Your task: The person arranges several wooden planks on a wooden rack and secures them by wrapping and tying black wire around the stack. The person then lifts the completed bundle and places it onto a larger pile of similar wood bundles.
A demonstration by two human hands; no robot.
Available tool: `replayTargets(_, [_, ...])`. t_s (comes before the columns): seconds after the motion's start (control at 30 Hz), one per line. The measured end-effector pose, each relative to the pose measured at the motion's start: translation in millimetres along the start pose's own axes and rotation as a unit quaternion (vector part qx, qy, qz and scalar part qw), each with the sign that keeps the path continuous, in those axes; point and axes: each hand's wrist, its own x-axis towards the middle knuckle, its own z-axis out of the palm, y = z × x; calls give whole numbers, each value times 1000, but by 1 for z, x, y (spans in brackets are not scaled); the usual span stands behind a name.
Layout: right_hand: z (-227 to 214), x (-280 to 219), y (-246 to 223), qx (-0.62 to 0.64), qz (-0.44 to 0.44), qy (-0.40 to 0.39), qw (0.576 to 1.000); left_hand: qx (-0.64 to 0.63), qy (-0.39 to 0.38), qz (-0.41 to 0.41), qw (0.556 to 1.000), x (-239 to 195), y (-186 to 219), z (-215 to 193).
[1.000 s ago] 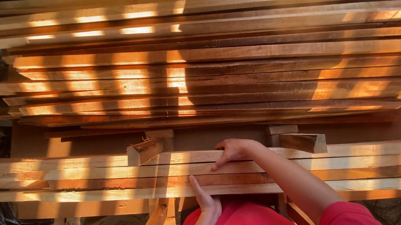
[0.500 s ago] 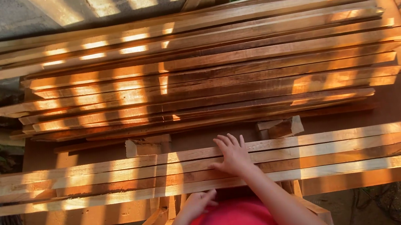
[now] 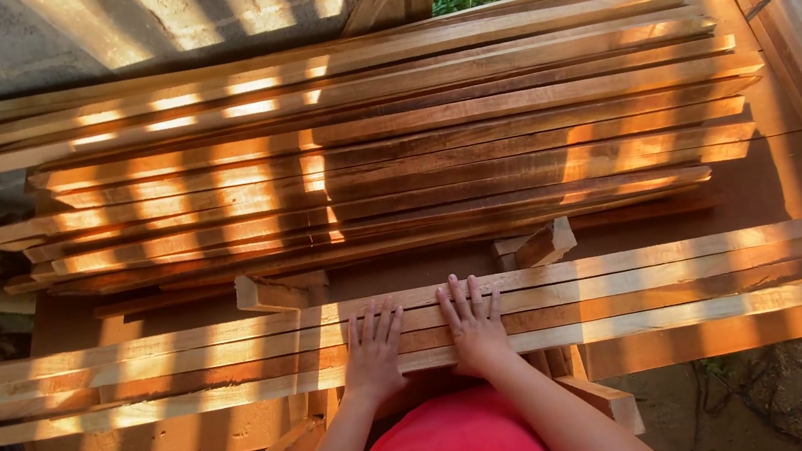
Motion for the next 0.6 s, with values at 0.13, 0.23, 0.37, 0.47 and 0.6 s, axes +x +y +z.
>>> replayTargets(0.13, [-8,-10,6,27,-33,23,999,33,67,3,997,1,-1,20])
replayTargets(0.23, [-2,-4,9,21,-26,42,999,26,19,-1,999,5,-3,17])
replayTargets(0.37, [6,-10,12,0,-36,105,994,7,21,-2,1000,-6,1,10])
replayTargets(0.47, [-5,-13,13,-16,-39,120,992,11,46,-5,999,-2,0,13])
replayTargets(0.6, [-3,-14,16,10,-59,130,990,-1,17,-13,1000,1,-1,31])
